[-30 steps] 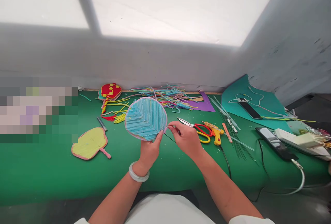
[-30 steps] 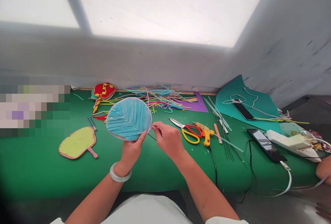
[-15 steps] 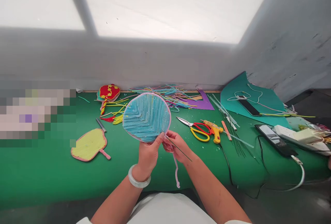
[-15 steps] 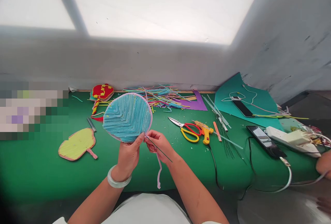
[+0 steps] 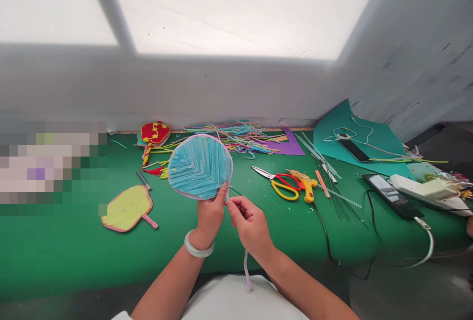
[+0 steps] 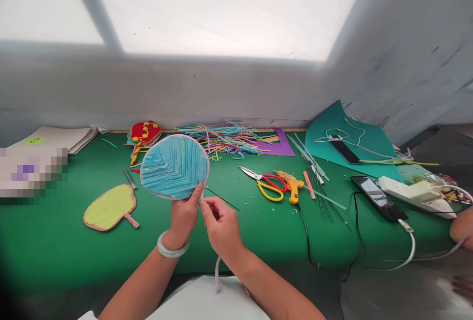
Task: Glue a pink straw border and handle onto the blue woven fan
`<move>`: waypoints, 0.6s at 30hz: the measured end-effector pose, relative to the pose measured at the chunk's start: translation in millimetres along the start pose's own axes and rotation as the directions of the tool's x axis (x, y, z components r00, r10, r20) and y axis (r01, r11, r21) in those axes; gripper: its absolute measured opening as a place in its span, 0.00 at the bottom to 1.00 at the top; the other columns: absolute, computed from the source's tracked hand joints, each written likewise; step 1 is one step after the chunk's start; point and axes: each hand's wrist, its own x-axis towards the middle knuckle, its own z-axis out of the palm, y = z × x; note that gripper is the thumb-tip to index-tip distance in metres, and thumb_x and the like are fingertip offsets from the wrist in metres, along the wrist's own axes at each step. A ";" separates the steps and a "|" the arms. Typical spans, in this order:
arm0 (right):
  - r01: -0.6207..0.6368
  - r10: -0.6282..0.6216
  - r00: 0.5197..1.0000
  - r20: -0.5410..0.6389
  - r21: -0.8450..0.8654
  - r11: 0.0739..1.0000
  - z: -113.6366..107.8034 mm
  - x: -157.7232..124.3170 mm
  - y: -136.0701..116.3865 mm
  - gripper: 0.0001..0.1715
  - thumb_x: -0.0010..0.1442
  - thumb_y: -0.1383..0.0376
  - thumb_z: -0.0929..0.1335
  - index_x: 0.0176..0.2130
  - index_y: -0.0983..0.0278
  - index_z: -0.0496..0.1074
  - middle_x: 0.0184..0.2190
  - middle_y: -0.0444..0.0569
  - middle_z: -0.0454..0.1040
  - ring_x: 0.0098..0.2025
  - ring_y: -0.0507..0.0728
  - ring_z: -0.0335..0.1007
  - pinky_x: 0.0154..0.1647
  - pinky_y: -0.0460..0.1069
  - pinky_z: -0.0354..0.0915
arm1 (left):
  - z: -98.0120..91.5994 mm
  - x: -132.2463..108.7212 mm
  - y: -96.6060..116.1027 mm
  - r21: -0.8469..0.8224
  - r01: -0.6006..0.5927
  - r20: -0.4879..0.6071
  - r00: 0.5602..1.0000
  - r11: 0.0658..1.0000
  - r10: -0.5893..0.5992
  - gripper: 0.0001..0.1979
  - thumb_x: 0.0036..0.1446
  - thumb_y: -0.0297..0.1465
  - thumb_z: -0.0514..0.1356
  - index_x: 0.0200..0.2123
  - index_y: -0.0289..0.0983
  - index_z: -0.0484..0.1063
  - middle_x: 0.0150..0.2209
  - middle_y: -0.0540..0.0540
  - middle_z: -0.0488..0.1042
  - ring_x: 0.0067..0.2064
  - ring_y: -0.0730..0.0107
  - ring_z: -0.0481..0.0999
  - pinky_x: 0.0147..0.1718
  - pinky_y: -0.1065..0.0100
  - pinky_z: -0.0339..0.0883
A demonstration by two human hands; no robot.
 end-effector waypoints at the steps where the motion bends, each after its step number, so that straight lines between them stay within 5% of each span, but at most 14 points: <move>1: 0.079 -0.081 0.997 -0.009 -0.135 0.988 -2.9 -1.5 -3.5 0.17 0.61 0.52 0.68 0.33 0.63 0.73 0.18 0.38 0.62 0.21 0.48 0.53 0.21 0.44 0.51 | -0.6 1.7 -0.8 0.008 -0.009 0.002 1.000 1.000 0.009 0.16 0.51 0.44 0.67 0.38 0.40 0.80 0.43 0.45 0.82 0.54 0.54 0.77 0.59 0.57 0.63; 4: 0.298 -0.314 0.949 0.034 -0.431 0.852 -12.5 -2.0 -12.5 0.14 0.66 0.58 0.64 0.36 0.64 0.74 0.21 0.40 0.66 0.21 0.48 0.55 0.23 0.45 0.53 | -1.9 3.5 -2.2 0.026 -0.036 0.023 0.999 0.999 0.035 0.14 0.51 0.44 0.67 0.37 0.41 0.80 0.43 0.44 0.82 0.56 0.53 0.75 0.61 0.54 0.60; 7: 0.466 -0.515 0.852 0.098 -0.589 0.660 -23.0 3.3 -20.2 0.12 0.67 0.63 0.63 0.37 0.64 0.74 0.25 0.45 0.73 0.25 0.50 0.64 0.28 0.45 0.58 | -3.3 2.0 0.2 0.030 -0.062 0.056 0.997 0.998 0.060 0.14 0.51 0.43 0.66 0.38 0.42 0.80 0.45 0.43 0.81 0.56 0.53 0.75 0.62 0.53 0.59; 10: 0.520 -0.580 0.803 0.141 -0.642 0.564 -33.9 12.7 -28.4 0.12 0.67 0.65 0.62 0.38 0.64 0.75 0.30 0.47 0.77 0.29 0.51 0.68 0.32 0.45 0.60 | -6.5 -0.1 3.5 0.026 -0.076 0.087 0.994 0.997 0.073 0.15 0.53 0.42 0.66 0.42 0.42 0.80 0.47 0.44 0.81 0.58 0.53 0.74 0.62 0.54 0.59; 13: 0.473 -0.498 0.855 0.144 -0.612 0.634 -43.8 24.0 -35.1 0.12 0.67 0.62 0.63 0.39 0.63 0.75 0.29 0.45 0.75 0.26 0.50 0.65 0.29 0.46 0.58 | -10.2 -2.0 3.3 -0.027 -0.048 0.123 0.991 0.998 0.051 0.16 0.54 0.41 0.66 0.44 0.41 0.80 0.47 0.43 0.81 0.58 0.54 0.74 0.63 0.55 0.59; 18: 0.229 -0.172 0.968 0.185 -0.351 0.908 -49.5 41.3 -29.9 0.18 0.62 0.51 0.67 0.36 0.63 0.75 0.19 0.39 0.62 0.21 0.49 0.52 0.22 0.46 0.50 | -8.8 -4.5 4.7 -0.291 0.068 0.182 0.983 0.954 -0.014 0.19 0.52 0.40 0.69 0.46 0.39 0.79 0.47 0.43 0.80 0.55 0.56 0.76 0.62 0.55 0.60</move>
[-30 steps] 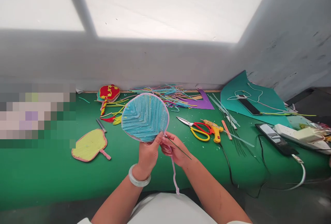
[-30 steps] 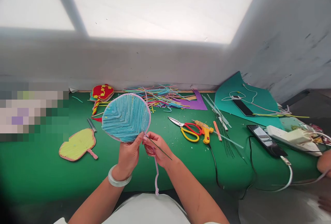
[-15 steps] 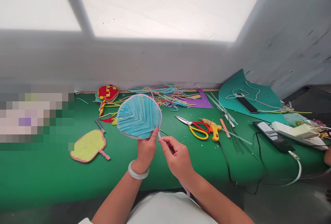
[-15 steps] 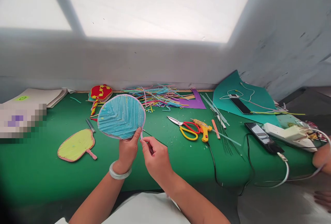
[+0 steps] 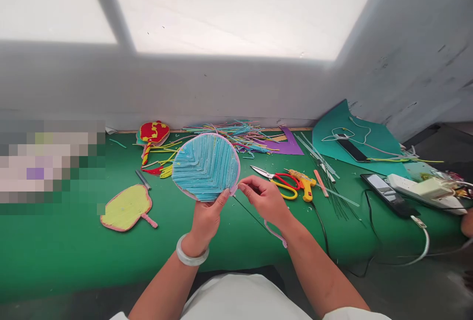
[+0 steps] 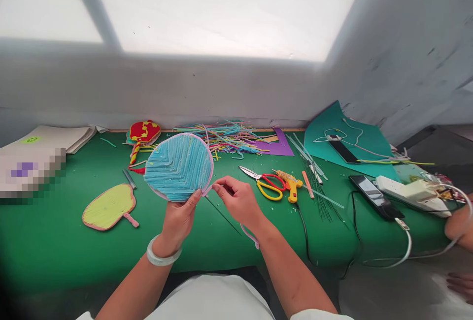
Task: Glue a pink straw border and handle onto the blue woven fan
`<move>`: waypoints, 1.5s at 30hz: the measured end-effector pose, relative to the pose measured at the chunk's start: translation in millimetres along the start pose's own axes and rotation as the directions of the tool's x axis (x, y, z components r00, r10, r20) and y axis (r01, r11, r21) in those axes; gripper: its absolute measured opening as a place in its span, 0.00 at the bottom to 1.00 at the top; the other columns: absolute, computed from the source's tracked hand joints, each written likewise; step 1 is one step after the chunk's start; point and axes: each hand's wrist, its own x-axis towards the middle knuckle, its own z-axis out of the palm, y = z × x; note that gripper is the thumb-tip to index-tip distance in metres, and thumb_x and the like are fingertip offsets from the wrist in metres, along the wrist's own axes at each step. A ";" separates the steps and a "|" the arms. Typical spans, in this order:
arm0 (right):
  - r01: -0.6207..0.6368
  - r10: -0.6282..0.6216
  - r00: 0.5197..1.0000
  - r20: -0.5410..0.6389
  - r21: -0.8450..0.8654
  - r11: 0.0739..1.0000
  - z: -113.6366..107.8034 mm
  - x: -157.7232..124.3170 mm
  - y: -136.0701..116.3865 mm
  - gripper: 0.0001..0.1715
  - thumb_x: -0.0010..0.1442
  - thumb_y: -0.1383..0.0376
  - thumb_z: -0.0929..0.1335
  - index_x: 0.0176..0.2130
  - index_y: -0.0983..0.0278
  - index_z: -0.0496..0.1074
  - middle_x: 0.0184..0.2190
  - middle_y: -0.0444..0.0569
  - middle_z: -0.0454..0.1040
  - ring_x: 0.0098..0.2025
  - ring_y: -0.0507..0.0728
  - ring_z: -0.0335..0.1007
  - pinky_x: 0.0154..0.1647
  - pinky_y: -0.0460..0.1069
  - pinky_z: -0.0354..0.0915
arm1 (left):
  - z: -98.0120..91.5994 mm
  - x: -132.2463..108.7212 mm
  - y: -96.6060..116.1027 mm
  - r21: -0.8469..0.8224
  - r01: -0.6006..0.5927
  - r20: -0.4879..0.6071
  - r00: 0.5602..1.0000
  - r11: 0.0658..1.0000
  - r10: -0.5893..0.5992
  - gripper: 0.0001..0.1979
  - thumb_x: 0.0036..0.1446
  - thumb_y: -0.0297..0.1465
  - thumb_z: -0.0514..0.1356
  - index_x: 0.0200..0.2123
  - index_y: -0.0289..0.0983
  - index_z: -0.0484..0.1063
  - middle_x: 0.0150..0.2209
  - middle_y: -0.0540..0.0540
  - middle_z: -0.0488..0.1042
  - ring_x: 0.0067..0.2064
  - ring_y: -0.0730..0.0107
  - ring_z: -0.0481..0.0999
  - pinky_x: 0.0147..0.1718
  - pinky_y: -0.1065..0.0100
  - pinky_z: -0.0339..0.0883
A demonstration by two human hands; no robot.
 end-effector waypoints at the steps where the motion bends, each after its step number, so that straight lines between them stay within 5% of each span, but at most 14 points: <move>1: -0.048 0.045 0.998 0.035 0.095 0.994 2.7 1.8 3.2 0.20 0.60 0.49 0.68 0.35 0.63 0.74 0.18 0.38 0.61 0.21 0.49 0.52 0.22 0.46 0.50 | 2.2 0.1 1.9 -0.054 0.017 0.000 1.000 0.998 -0.017 0.19 0.51 0.40 0.69 0.45 0.40 0.79 0.47 0.44 0.80 0.54 0.57 0.76 0.61 0.55 0.61; 4: -0.176 0.144 0.982 0.120 0.328 0.928 16.3 3.1 10.8 0.24 0.53 0.44 0.72 0.31 0.63 0.72 0.16 0.37 0.60 0.20 0.48 0.52 0.21 0.46 0.49 | 9.3 1.2 8.7 -0.172 0.066 -0.019 0.997 0.983 -0.071 0.18 0.48 0.39 0.71 0.43 0.40 0.79 0.42 0.45 0.81 0.47 0.61 0.78 0.54 0.59 0.67; 8: -0.252 0.194 0.965 0.176 0.416 0.874 38.5 -5.9 11.8 0.27 0.54 0.41 0.69 0.28 0.62 0.67 0.13 0.34 0.55 0.16 0.47 0.48 0.18 0.45 0.46 | 12.9 2.9 9.2 -0.206 0.093 -0.068 0.992 0.974 -0.109 0.15 0.46 0.38 0.73 0.37 0.39 0.79 0.34 0.49 0.80 0.37 0.68 0.78 0.44 0.65 0.71; 13: -0.242 0.215 0.970 0.110 0.418 0.876 60.9 -26.7 3.5 0.25 0.59 0.43 0.66 0.30 0.61 0.65 0.13 0.35 0.57 0.16 0.47 0.48 0.18 0.45 0.48 | 8.5 3.4 -3.2 -0.062 0.066 -0.112 0.991 0.996 -0.073 0.16 0.51 0.39 0.70 0.41 0.38 0.79 0.41 0.46 0.81 0.46 0.63 0.78 0.50 0.65 0.69; 19: 0.004 -0.010 0.997 -0.072 -0.079 0.997 55.2 -41.9 -12.1 0.18 0.68 0.56 0.59 0.36 0.62 0.71 0.18 0.39 0.64 0.19 0.49 0.56 0.22 0.45 0.53 | 3.3 6.7 -3.2 0.278 -0.025 -0.123 0.990 0.960 0.062 0.14 0.54 0.42 0.66 0.40 0.40 0.80 0.44 0.44 0.81 0.56 0.54 0.75 0.61 0.56 0.60; 24: 0.242 -0.346 0.932 -0.106 -0.527 0.815 29.4 -35.4 -18.9 0.16 0.70 0.64 0.60 0.38 0.63 0.74 0.24 0.45 0.74 0.24 0.51 0.67 0.29 0.45 0.57 | 1.5 8.4 5.1 0.329 -0.075 -0.098 0.989 0.941 0.113 0.15 0.53 0.43 0.66 0.41 0.41 0.80 0.46 0.44 0.81 0.60 0.53 0.72 0.64 0.54 0.57; 28: 0.301 -0.457 0.883 -0.106 -0.620 0.724 9.2 -21.9 -17.9 0.16 0.70 0.63 0.60 0.39 0.64 0.76 0.31 0.49 0.79 0.31 0.53 0.73 0.33 0.46 0.59 | -0.7 6.0 7.2 0.322 -0.092 -0.050 0.992 0.942 0.114 0.16 0.54 0.42 0.66 0.44 0.42 0.79 0.49 0.44 0.80 0.60 0.53 0.72 0.64 0.53 0.56; 33: 0.155 -0.185 0.982 -0.041 -0.385 0.910 -5.9 -5.5 -12.2 0.19 0.69 0.55 0.61 0.39 0.62 0.76 0.24 0.42 0.72 0.24 0.50 0.62 0.27 0.46 0.55 | 0.4 3.2 5.2 0.107 -0.029 -0.014 0.999 0.994 0.031 0.21 0.53 0.42 0.67 0.48 0.39 0.78 0.51 0.42 0.79 0.59 0.55 0.73 0.63 0.55 0.60; 36: 0.054 -0.048 0.998 0.052 -0.125 0.991 -2.0 0.9 -4.3 0.22 0.66 0.49 0.63 0.36 0.63 0.75 0.21 0.40 0.65 0.23 0.49 0.54 0.24 0.45 0.52 | 6.2 3.8 10.6 -0.049 0.033 -0.006 0.999 0.998 -0.033 0.20 0.51 0.41 0.69 0.45 0.39 0.78 0.47 0.43 0.80 0.53 0.58 0.76 0.57 0.57 0.66; 40: -0.173 0.131 0.976 0.176 0.249 0.953 17.3 0.3 6.9 0.25 0.59 0.44 0.67 0.30 0.63 0.70 0.16 0.35 0.55 0.19 0.47 0.47 0.19 0.45 0.46 | 13.3 5.0 19.6 -0.173 0.112 -0.027 0.993 0.979 -0.118 0.16 0.44 0.39 0.72 0.34 0.38 0.78 0.34 0.48 0.79 0.35 0.68 0.77 0.39 0.65 0.73; 43: -0.253 0.178 0.956 0.235 0.346 0.903 35.8 -8.9 9.1 0.27 0.60 0.41 0.65 0.29 0.61 0.66 0.14 0.34 0.54 0.16 0.47 0.46 0.17 0.45 0.47 | 14.1 5.1 17.5 -0.148 0.122 -0.057 0.990 0.981 -0.132 0.16 0.44 0.41 0.72 0.31 0.37 0.76 0.28 0.50 0.76 0.26 0.73 0.72 0.26 0.70 0.69; 45: -0.260 0.179 0.954 0.241 0.367 0.893 46.9 -17.4 6.9 0.26 0.61 0.41 0.64 0.29 0.60 0.63 0.13 0.33 0.55 0.15 0.47 0.46 0.17 0.45 0.47 | 12.6 5.3 11.9 -0.107 0.118 -0.079 0.989 0.987 -0.126 0.17 0.46 0.42 0.71 0.32 0.36 0.76 0.29 0.49 0.77 0.27 0.73 0.74 0.27 0.70 0.69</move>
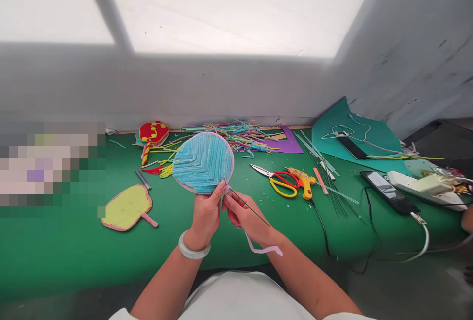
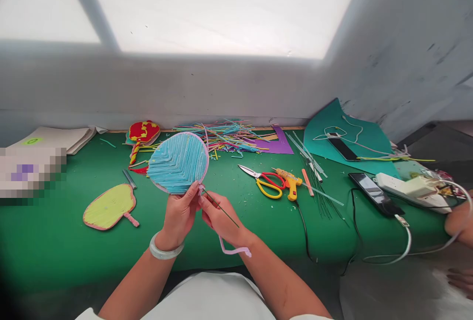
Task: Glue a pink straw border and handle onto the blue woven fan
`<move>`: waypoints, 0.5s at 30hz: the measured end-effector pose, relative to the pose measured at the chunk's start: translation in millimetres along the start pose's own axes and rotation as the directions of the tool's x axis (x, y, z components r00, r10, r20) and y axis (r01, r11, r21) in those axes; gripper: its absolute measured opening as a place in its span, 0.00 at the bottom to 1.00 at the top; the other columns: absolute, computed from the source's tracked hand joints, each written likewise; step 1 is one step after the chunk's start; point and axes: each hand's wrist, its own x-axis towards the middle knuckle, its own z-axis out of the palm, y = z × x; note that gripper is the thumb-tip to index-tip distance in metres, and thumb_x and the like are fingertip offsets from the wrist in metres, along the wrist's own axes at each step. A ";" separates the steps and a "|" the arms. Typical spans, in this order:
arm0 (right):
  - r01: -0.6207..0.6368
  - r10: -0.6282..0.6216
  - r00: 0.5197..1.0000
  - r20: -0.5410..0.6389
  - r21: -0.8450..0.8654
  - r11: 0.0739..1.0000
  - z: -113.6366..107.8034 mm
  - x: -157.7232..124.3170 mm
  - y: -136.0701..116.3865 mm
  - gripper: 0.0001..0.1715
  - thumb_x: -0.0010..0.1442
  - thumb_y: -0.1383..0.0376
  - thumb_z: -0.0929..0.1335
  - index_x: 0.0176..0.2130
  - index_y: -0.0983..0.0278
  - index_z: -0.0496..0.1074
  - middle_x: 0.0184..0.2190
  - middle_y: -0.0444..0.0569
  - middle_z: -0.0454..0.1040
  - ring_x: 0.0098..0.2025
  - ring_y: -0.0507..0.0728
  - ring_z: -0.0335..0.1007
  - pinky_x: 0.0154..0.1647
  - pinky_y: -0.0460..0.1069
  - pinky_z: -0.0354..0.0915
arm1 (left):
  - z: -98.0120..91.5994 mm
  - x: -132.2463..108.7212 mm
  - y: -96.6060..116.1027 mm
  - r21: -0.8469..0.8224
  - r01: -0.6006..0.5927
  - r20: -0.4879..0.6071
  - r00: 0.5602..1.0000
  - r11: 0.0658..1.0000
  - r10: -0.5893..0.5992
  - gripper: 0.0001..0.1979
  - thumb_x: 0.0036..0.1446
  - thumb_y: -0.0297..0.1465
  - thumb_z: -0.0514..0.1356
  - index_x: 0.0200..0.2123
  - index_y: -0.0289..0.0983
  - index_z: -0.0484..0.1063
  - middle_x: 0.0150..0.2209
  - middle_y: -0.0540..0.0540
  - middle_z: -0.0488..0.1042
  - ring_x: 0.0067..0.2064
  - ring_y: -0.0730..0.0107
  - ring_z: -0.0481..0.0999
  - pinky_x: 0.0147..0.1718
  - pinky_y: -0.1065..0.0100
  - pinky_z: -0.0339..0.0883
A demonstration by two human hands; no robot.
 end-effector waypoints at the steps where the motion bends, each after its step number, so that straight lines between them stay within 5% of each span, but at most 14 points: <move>1: 0.006 -0.006 1.000 -0.014 -0.004 1.000 5.4 -3.3 1.1 0.26 0.61 0.42 0.64 0.29 0.60 0.61 0.13 0.34 0.55 0.16 0.47 0.46 0.17 0.45 0.48 | -1.4 0.8 -3.0 0.032 -0.014 -0.013 1.000 0.999 0.015 0.17 0.48 0.43 0.70 0.33 0.36 0.77 0.31 0.47 0.79 0.29 0.70 0.76 0.30 0.68 0.71; 6: 0.113 -0.169 0.975 -0.143 -0.335 0.936 16.7 -18.6 -4.2 0.19 0.67 0.52 0.60 0.29 0.60 0.62 0.17 0.36 0.57 0.19 0.48 0.49 0.21 0.45 0.49 | -7.7 4.9 -8.8 0.240 -0.118 -0.045 0.990 0.964 0.132 0.15 0.51 0.43 0.68 0.36 0.37 0.79 0.38 0.43 0.82 0.45 0.57 0.80 0.55 0.57 0.66; 15: 0.207 -0.553 0.829 -0.090 -0.868 0.451 -13.9 -25.1 -35.3 0.17 0.69 0.62 0.59 0.36 0.62 0.73 0.22 0.43 0.71 0.24 0.51 0.63 0.27 0.46 0.53 | -14.4 3.1 -1.6 0.364 -0.178 0.012 0.982 0.914 0.187 0.19 0.50 0.44 0.68 0.43 0.40 0.79 0.48 0.43 0.80 0.60 0.53 0.71 0.63 0.55 0.58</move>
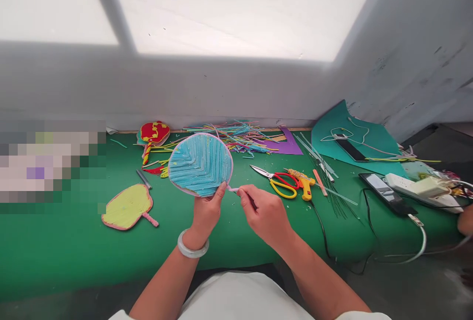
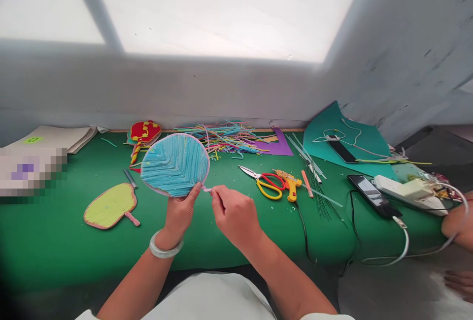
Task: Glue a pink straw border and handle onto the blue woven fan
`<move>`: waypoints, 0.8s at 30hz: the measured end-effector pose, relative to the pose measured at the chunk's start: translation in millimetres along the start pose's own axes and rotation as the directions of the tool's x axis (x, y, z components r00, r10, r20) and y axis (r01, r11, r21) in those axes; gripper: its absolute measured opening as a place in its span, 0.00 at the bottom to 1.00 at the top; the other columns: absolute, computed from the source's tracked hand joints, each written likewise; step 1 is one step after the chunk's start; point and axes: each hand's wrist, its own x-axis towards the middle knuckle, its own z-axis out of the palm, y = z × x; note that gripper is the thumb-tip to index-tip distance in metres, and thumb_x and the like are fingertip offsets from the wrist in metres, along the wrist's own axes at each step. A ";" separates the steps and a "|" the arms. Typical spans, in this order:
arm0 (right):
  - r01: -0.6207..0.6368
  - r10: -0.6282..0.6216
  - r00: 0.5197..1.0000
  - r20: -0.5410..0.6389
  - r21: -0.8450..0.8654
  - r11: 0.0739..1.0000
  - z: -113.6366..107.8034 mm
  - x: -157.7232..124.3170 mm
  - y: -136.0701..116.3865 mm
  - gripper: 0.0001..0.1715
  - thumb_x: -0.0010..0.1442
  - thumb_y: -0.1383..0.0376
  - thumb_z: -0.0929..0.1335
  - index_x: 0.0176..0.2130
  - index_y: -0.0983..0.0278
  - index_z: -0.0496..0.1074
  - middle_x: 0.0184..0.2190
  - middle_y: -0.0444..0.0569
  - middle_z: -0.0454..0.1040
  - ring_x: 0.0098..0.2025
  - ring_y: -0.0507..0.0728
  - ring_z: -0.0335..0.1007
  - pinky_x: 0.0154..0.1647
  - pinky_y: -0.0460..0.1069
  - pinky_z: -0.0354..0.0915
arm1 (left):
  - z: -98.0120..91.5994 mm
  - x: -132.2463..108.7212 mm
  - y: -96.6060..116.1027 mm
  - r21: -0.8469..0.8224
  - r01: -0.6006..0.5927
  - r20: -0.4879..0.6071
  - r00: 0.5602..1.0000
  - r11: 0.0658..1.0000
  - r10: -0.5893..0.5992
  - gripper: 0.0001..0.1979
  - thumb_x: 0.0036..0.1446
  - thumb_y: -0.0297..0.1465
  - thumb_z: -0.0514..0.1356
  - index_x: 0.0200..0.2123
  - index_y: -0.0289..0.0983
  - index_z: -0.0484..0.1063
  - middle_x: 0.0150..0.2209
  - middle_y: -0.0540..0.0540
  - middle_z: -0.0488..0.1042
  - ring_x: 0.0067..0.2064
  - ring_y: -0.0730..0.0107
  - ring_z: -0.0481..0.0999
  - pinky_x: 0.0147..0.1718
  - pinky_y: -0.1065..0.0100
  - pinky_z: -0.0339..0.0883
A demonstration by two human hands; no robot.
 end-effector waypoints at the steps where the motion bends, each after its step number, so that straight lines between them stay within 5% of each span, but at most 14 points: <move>1: 0.005 -0.006 1.000 -0.026 -0.028 1.000 -3.0 3.0 3.3 0.17 0.69 0.61 0.59 0.36 0.62 0.74 0.22 0.44 0.72 0.24 0.51 0.64 0.28 0.46 0.53 | -0.5 -0.3 -1.3 -0.014 -0.001 0.021 1.000 1.000 0.001 0.20 0.51 0.43 0.68 0.44 0.40 0.79 0.49 0.43 0.80 0.61 0.53 0.71 0.64 0.55 0.57; 4: -0.050 0.050 0.999 0.000 0.020 0.999 -6.6 11.8 14.3 0.19 0.69 0.58 0.60 0.37 0.61 0.75 0.21 0.43 0.71 0.23 0.51 0.62 0.26 0.47 0.52 | 0.5 -1.1 -2.5 -0.160 0.041 0.095 0.995 0.986 -0.026 0.21 0.51 0.43 0.68 0.47 0.40 0.78 0.50 0.43 0.79 0.61 0.55 0.71 0.63 0.56 0.58; 9: -0.281 0.184 0.945 0.270 0.389 0.877 9.5 18.8 28.5 0.22 0.66 0.50 0.62 0.34 0.62 0.74 0.19 0.39 0.63 0.21 0.49 0.51 0.23 0.46 0.49 | 4.9 -0.6 8.0 -0.432 0.196 0.125 0.980 0.881 -0.157 0.17 0.45 0.38 0.72 0.39 0.40 0.79 0.41 0.47 0.81 0.46 0.61 0.79 0.53 0.58 0.69; 16: -0.483 0.208 0.861 0.464 0.619 0.619 43.4 3.1 13.1 0.24 0.63 0.44 0.62 0.30 0.60 0.64 0.15 0.35 0.54 0.18 0.49 0.48 0.19 0.45 0.48 | 7.5 0.6 6.0 -0.433 0.244 0.094 0.970 0.868 -0.226 0.16 0.45 0.41 0.72 0.30 0.36 0.76 0.27 0.49 0.76 0.27 0.73 0.73 0.25 0.70 0.67; 20: -0.460 0.255 0.881 0.398 0.599 0.655 49.5 -10.2 -3.2 0.20 0.66 0.50 0.60 0.29 0.60 0.61 0.16 0.35 0.56 0.18 0.49 0.48 0.20 0.45 0.49 | 9.5 0.7 -6.7 -0.341 0.182 0.016 0.982 0.922 -0.188 0.16 0.49 0.42 0.70 0.36 0.36 0.78 0.36 0.45 0.80 0.36 0.67 0.78 0.38 0.65 0.72; 24: -0.374 0.244 0.920 0.308 0.500 0.781 44.6 -16.7 -10.1 0.17 0.68 0.55 0.59 0.31 0.61 0.64 0.18 0.36 0.57 0.20 0.49 0.49 0.22 0.45 0.50 | 6.6 1.4 -10.9 -0.193 0.090 -0.047 0.994 0.977 -0.100 0.15 0.51 0.41 0.69 0.38 0.38 0.79 0.45 0.44 0.81 0.51 0.59 0.77 0.58 0.59 0.63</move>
